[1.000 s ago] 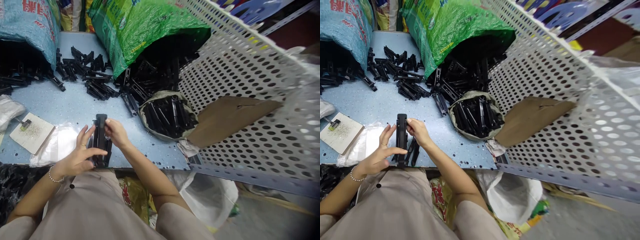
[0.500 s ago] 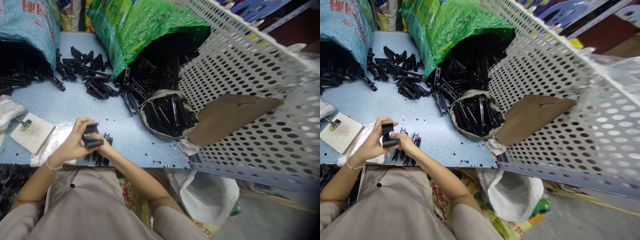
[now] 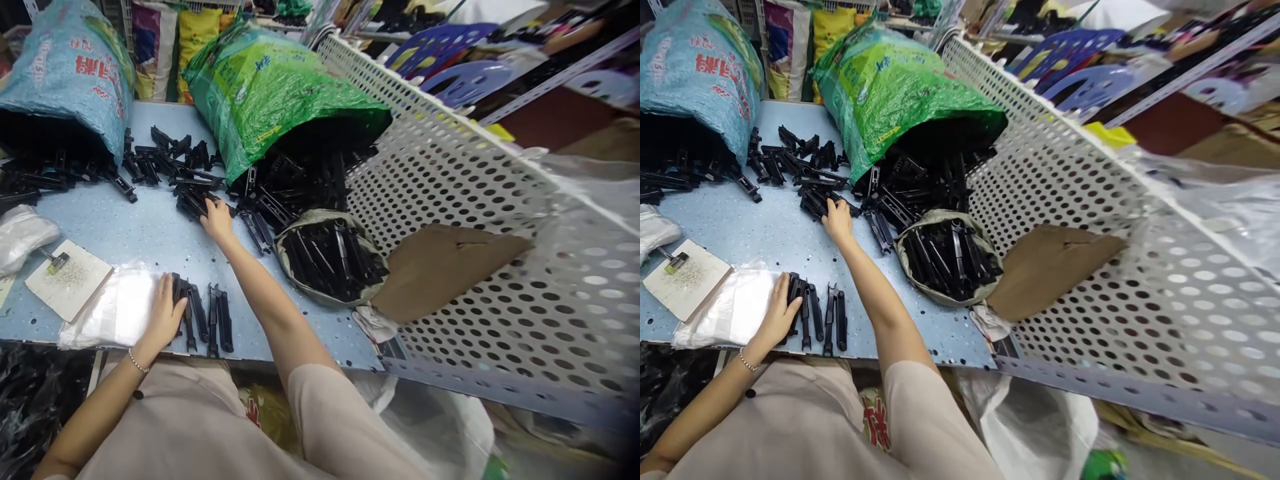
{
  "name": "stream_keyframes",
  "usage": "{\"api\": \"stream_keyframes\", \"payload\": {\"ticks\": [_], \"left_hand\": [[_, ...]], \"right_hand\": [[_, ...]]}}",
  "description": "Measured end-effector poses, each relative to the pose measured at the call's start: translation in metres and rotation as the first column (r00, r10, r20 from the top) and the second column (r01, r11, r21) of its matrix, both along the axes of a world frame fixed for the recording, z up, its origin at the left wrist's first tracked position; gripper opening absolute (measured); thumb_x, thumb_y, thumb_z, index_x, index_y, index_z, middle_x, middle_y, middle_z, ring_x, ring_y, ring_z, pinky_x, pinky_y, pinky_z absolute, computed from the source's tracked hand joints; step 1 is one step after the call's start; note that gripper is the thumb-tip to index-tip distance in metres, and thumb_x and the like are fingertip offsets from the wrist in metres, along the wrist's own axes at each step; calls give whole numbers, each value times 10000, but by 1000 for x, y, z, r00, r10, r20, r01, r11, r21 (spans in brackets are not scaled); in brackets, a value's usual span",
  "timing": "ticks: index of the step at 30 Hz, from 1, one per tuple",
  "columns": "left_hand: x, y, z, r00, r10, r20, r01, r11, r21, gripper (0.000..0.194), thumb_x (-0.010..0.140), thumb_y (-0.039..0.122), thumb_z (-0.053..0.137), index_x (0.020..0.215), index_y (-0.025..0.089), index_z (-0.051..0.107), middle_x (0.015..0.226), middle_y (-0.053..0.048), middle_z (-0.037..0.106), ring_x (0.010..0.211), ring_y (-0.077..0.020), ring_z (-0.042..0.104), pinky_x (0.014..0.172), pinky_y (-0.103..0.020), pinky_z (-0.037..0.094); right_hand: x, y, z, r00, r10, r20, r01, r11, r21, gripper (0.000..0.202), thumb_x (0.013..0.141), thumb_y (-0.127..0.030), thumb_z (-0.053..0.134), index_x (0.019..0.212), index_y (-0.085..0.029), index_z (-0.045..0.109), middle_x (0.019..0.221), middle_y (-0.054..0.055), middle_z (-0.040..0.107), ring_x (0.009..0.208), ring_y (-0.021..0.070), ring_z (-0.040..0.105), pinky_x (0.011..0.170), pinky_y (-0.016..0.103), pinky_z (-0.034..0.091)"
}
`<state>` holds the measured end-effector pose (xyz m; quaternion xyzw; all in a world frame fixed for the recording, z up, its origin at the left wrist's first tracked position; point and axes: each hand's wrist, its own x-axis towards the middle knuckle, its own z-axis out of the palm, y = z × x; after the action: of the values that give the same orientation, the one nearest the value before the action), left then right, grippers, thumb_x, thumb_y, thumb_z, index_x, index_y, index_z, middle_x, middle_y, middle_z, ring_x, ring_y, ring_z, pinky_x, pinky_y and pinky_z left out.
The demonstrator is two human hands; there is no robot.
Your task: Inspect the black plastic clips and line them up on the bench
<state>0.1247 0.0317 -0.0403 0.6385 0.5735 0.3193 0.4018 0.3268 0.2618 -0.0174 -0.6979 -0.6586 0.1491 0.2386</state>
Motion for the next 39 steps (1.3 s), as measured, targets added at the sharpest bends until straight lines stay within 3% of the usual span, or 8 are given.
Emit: {"api": "stream_keyframes", "payload": {"ticks": [4,8,14,21,24,28,34,39], "left_hand": [[-5,32,21,952,53,302,-49,999,-22,730,928,544,541,1547,280,260,1635,-135,250,1530,-273,210,1242,-494,183],[13,86,27,745,162,648,-66,983,-170,880,886,475,658,1564,297,125,1583,-125,363,1447,-229,389,1170,-402,345],[21,133,30,626,322,710,-181,946,-270,507,846,332,701,1305,191,537,1212,-96,668,1079,-178,649,934,-302,526],[-16,103,74,527,270,806,-66,958,-277,401,801,408,748,1109,179,637,967,-58,727,752,-145,682,638,-238,548],[-20,86,86,542,263,798,180,891,-416,394,852,493,665,1028,141,658,829,-84,727,583,-142,643,486,-232,492],[-22,67,89,539,286,792,357,774,-522,401,880,521,603,990,137,642,792,-91,686,587,-152,643,495,-246,508],[-20,43,84,800,198,566,-137,979,-149,548,748,421,808,1178,239,521,1067,-29,624,1024,-193,643,901,-325,530],[-12,32,87,686,65,724,173,953,-250,546,833,540,690,1246,254,475,1116,-47,624,855,-150,653,768,-296,540]], "right_hand": [[-7,-77,-13,956,113,-269,-94,992,80,473,885,-305,557,1342,-188,563,1152,129,581,1126,294,524,1021,479,444],[-30,-157,-18,895,158,-418,-113,985,132,513,904,-342,557,1399,-230,486,1234,112,534,1205,258,519,1074,452,418],[-18,-139,-13,889,36,-457,16,994,109,554,919,-439,557,1407,-191,468,1279,153,499,1253,279,486,1112,482,380],[-16,-93,3,891,149,-428,-108,987,118,448,926,-426,560,1308,-196,601,1366,177,527,1324,330,426,1129,558,316],[-39,-106,23,600,367,-710,-351,919,179,497,948,-503,510,1384,-266,534,1350,108,579,1205,251,550,1008,452,472],[-51,-127,42,281,299,-912,-465,874,143,520,872,-539,620,1308,-258,586,1202,75,667,1052,211,630,874,372,535],[-47,-145,45,384,249,-889,-297,945,136,429,878,-445,633,1270,-273,599,1192,63,608,916,161,623,750,304,537],[-58,-153,43,434,278,-857,-257,950,178,279,941,-409,523,1119,-233,645,1087,49,615,808,138,596,811,340,548]]}}
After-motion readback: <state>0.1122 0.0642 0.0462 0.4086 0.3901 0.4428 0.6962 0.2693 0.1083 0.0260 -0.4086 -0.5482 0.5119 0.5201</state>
